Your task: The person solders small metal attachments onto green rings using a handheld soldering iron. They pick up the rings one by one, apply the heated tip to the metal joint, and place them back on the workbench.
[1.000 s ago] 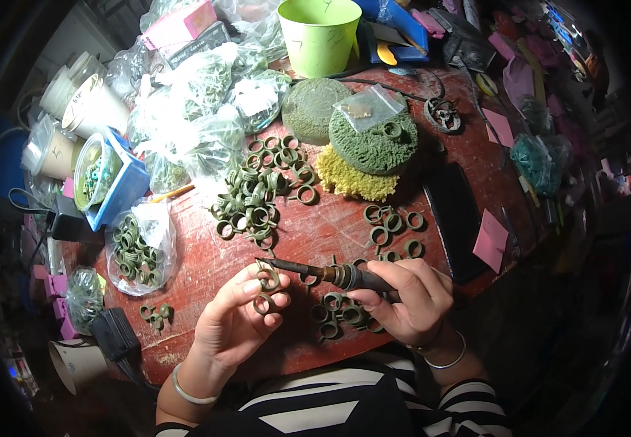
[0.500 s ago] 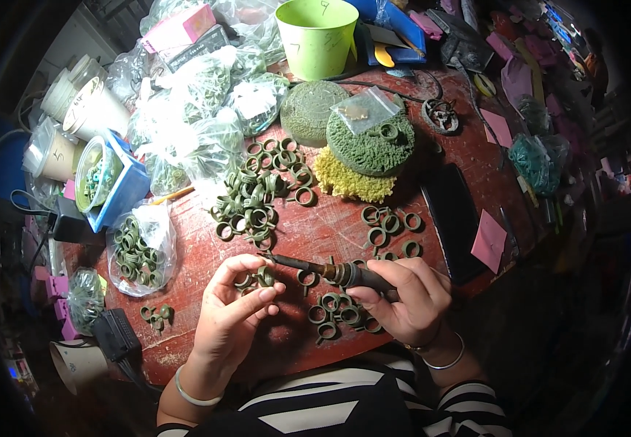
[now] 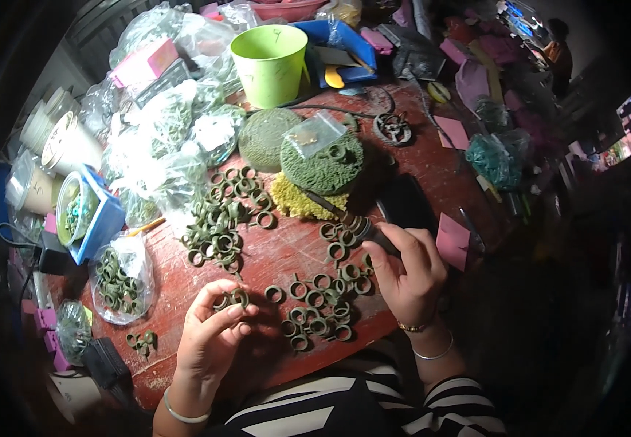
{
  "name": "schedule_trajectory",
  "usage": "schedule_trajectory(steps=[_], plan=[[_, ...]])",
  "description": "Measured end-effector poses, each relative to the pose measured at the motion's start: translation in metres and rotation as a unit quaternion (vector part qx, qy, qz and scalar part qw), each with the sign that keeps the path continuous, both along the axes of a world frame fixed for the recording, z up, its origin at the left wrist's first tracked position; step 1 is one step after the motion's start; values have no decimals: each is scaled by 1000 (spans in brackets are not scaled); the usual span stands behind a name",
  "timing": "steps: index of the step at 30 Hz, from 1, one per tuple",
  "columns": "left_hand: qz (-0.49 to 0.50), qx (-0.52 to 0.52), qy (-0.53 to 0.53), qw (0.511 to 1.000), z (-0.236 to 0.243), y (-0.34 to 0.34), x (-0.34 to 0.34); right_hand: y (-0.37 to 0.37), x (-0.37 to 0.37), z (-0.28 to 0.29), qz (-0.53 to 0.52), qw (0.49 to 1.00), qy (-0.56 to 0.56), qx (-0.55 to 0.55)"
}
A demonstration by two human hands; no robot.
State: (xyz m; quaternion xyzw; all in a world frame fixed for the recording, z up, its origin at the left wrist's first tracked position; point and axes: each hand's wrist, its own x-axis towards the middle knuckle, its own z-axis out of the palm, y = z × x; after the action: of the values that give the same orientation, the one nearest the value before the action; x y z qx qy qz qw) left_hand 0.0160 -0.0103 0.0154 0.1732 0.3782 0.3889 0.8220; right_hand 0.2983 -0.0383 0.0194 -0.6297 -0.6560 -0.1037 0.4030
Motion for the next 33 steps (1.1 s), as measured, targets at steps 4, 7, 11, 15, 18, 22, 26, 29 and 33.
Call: schedule_trajectory(steps=[4, 7, 11, 15, 18, 22, 26, 29, 33], plan=[[-26, -32, 10, 999, 4, 1, 3, 1, 12, -8, -23, 1000, 2, 5], [-32, -69, -43, 996, 2, 2, 1, 2, 11, -7, -36, 999, 14, -4], [-43, -84, -52, 994, 1, 4, -1, 4, 9, -8, -51, 997, 51, -30], [-45, -96, -67, 992, 1, 4, -2, 5, 11, -8, -49, 998, 32, -26], [-49, -103, -63, 991, 2, 4, -2, 6, 12, -10, -49, 998, 33, -20], [-51, -116, -55, 990, 4, 3, -2, 5, 13, -12, -51, 998, 27, -24], [-49, -114, -50, 991, 4, 3, -1, 4, 13, -11, -44, 999, 16, 1], [-59, -108, -42, 992, 5, 3, -1, 4, 11, -11, -52, 998, 31, -24], [-55, -121, -52, 990, 4, 2, -1, 5, 14, -11, -48, 998, 33, -20]])
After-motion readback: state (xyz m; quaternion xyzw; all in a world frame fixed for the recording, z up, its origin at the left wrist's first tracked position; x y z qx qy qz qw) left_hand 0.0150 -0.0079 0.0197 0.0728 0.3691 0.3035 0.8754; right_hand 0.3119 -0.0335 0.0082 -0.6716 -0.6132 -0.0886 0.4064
